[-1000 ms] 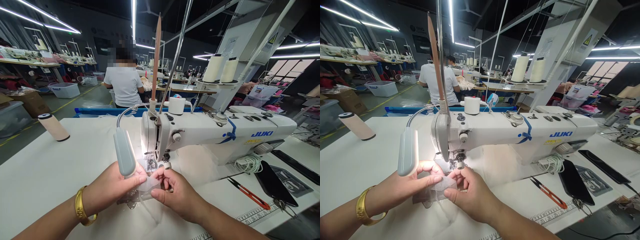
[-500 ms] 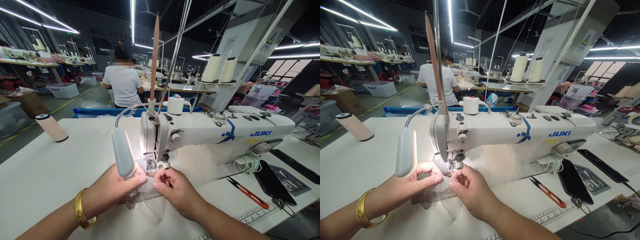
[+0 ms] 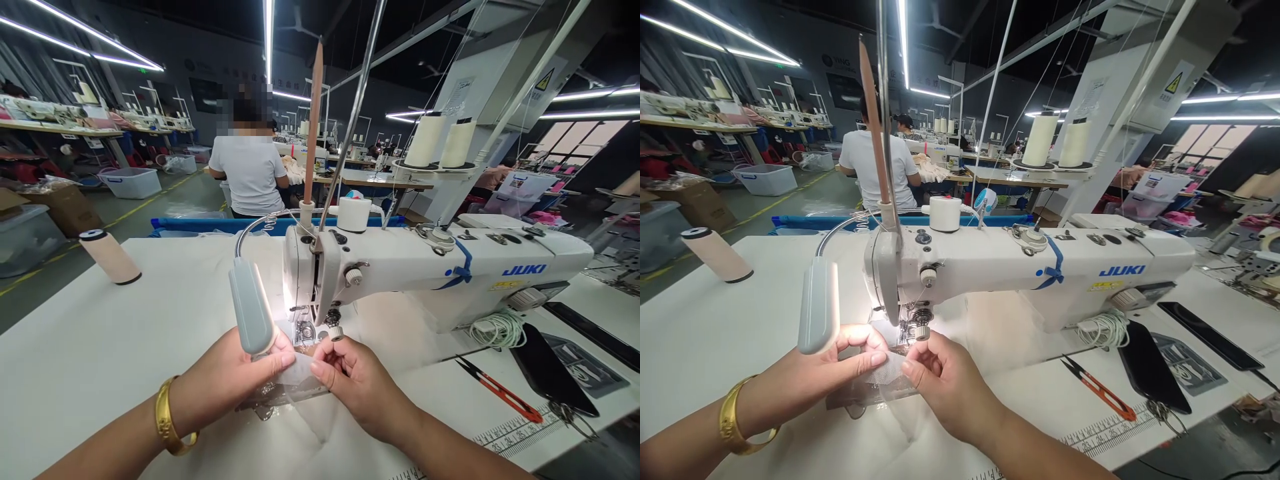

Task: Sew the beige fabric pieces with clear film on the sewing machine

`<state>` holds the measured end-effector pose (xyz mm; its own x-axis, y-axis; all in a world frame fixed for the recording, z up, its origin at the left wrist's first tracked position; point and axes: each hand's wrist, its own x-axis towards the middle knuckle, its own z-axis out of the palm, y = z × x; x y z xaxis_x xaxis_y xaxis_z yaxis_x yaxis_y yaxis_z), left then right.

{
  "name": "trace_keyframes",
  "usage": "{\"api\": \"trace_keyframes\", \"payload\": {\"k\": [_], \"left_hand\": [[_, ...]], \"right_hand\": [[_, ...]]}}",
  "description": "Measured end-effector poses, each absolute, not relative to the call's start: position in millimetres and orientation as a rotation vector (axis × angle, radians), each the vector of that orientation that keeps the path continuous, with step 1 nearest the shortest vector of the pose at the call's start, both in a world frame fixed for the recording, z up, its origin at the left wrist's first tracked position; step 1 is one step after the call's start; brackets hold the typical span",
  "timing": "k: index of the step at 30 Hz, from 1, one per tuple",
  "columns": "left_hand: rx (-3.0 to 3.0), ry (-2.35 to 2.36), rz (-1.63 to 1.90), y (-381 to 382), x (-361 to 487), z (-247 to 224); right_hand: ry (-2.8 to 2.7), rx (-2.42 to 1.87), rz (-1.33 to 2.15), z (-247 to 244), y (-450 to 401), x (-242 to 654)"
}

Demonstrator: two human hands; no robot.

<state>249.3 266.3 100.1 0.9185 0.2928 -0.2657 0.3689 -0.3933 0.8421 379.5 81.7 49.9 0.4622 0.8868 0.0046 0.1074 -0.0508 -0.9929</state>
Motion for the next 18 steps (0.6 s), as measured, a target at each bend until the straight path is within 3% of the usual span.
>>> {"api": "trace_keyframes", "payload": {"k": [7,12,18], "left_hand": [[2.164,0.249,-0.092,266,218,127],[2.344,0.279,-0.124,274,200,153],[2.495,0.259,-0.156,291,262,112]], "right_hand": [[-1.029,-1.54,0.731,76,64,359],[-1.144,-1.474,0.859,93,60,335],[-1.326,-1.893,0.343,52,87,340]]}}
